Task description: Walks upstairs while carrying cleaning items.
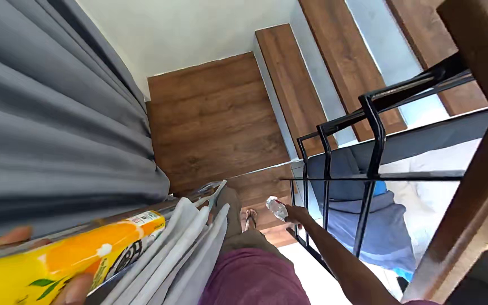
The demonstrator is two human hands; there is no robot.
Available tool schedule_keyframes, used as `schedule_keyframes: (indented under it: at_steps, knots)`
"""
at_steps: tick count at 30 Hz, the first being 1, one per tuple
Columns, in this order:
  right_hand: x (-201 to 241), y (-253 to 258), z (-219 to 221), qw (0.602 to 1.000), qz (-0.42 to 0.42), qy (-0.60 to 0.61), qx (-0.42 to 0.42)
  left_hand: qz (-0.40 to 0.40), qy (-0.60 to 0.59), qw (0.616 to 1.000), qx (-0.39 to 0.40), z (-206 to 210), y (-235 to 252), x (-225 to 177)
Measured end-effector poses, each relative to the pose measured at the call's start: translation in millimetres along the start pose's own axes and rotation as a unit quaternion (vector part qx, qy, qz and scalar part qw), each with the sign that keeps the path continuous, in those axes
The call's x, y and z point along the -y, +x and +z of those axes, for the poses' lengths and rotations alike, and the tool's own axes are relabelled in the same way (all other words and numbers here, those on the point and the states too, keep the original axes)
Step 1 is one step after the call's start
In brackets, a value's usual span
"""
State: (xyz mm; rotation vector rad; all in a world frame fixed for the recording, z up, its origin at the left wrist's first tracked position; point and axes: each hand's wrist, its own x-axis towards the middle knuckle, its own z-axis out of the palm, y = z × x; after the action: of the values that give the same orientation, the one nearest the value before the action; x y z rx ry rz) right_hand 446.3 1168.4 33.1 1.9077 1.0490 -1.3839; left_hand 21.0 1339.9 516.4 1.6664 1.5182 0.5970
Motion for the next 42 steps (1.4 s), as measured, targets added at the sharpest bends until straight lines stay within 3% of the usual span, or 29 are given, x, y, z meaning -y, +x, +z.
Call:
schedule_keyframes:
  at_steps: [2, 4, 6, 9, 14, 17, 19, 24, 29, 32, 39, 42]
  knots:
    - [3.0, -7.3, -30.6, 1.000, 0.016, 0.017, 0.006, 0.166, -0.025, 0.984, 0.059, -34.5, 40.9, 55.3]
    - [4.2, -26.7, -51.4, 0.998, 0.034, 0.041, 0.024, 0.198, -0.017, 0.978, 0.067, -58.1, 78.2, 58.0]
    - [10.6, -51.2, -81.3, 0.997, 0.045, 0.054, 0.030, 0.166, -0.028, 0.984, 0.064, -79.0, 109.7, 35.5]
    - [22.2, -91.3, -110.4, 0.994, 0.071, 0.074, 0.028, 0.212, -0.098, 0.972, -0.010, -90.7, 152.1, -1.4]
    - [31.9, -111.1, -131.7, 0.985, 0.114, 0.127, 0.023, 0.279, -0.092, 0.952, 0.081, -109.9, 235.6, -63.9]
    - [40.8, -100.4, -145.0, 0.980, 0.118, 0.161, 0.027, 0.333, -0.088, 0.934, 0.099, -91.2, 289.3, -92.5]
    - [45.9, -96.7, -159.1, 0.977, 0.111, 0.178, 0.036, 0.346, -0.078, 0.928, 0.114, -72.6, 314.7, -132.1]
    - [64.4, -138.0, -242.8, 0.972, 0.092, 0.208, 0.061, 0.378, -0.030, 0.911, 0.163, -52.7, 380.7, -258.2]
    - [74.8, -192.3, -343.6, 0.967, 0.082, 0.239, 0.045, 0.426, -0.051, 0.882, 0.196, -60.2, 447.9, -356.4]
    - [76.2, -203.0, -379.7, 0.952, 0.090, 0.290, 0.023, 0.471, -0.053, 0.856, 0.205, -51.2, 483.8, -408.1]
    - [61.9, -194.4, -456.2, 0.911, 0.115, 0.395, 0.012, 0.456, -0.139, 0.818, 0.322, 11.4, 603.4, -483.8]
    - [51.7, -182.7, -483.5, 0.888, 0.128, 0.441, 0.011, 0.466, -0.126, 0.815, 0.321, 54.4, 664.0, -503.8]
